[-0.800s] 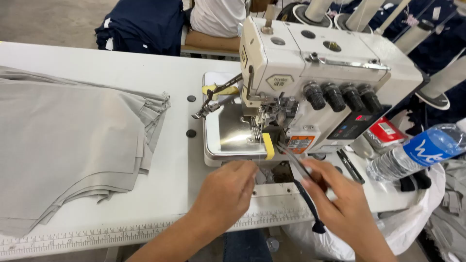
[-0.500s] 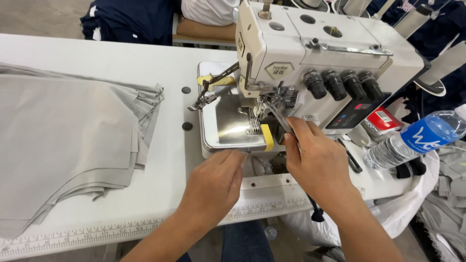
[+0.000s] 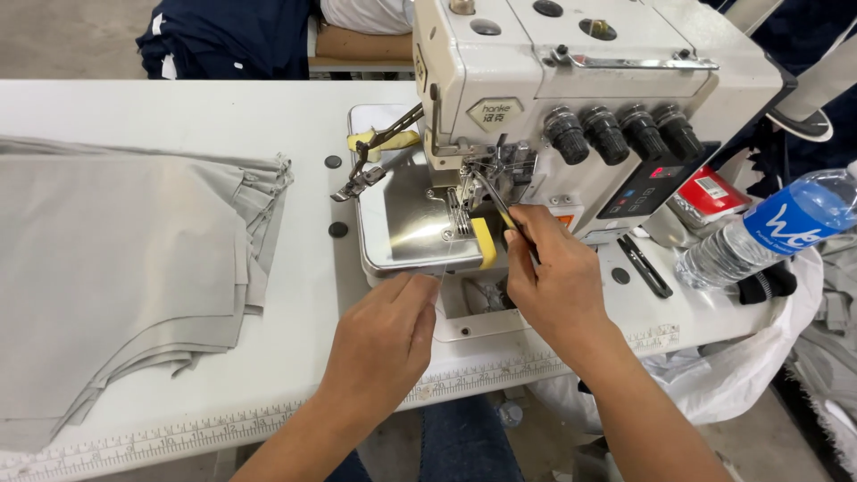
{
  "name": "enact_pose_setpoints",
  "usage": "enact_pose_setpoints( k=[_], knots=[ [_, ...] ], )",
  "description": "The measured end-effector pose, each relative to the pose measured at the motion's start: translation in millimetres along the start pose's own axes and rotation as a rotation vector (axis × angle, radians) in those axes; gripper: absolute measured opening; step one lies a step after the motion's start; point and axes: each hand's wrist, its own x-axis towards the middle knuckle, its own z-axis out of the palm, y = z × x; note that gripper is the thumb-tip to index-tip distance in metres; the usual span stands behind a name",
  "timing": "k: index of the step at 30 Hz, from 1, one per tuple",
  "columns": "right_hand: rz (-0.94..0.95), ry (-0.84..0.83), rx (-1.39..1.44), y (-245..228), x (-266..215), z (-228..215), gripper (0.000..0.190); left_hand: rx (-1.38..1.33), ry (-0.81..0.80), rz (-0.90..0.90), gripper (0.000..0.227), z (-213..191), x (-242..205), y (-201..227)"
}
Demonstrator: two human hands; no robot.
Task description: Threading an industrial overlock sewing machine using tweezers to route thread through guides and needles
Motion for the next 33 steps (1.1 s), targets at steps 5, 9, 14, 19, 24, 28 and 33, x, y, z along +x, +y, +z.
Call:
enact_pose_setpoints(
  k=[5,9,14,19,24,28,33],
  knots=[
    [0.133,-0.027,0.184,-5.7,0.9,-5.2,0.018,0.002,-0.023,-0.008,0.010,-1.7,-0.2,0.4],
    [0.093,-0.007,0.238,-9.0,3.3,-3.6,0.016,0.005,-0.043,-0.022,0.013,-1.9,-1.1,-0.4],
    [0.084,0.034,0.121,-0.4,-3.2,7.3,0.015,0.031,-0.046,-0.033,0.010,0.5,-0.8,-0.9],
    [0.105,0.067,0.146,0.7,-10.0,12.8,0.014,0.024,-0.017,-0.018,0.011,2.4,5.5,4.4],
    [0.025,0.054,0.141,3.5,-8.7,14.0,0.017,0.078,-0.024,0.028,0.016,7.1,3.7,1.3],
    [0.009,0.066,0.139,5.1,-6.9,16.2,0.016,0.125,-0.070,-0.001,0.018,11.6,-2.9,-4.2],
    [0.038,0.076,0.135,5.3,-8.2,17.4,0.015,0.096,-0.043,0.023,0.015,9.0,-0.5,-0.9]
  ],
)
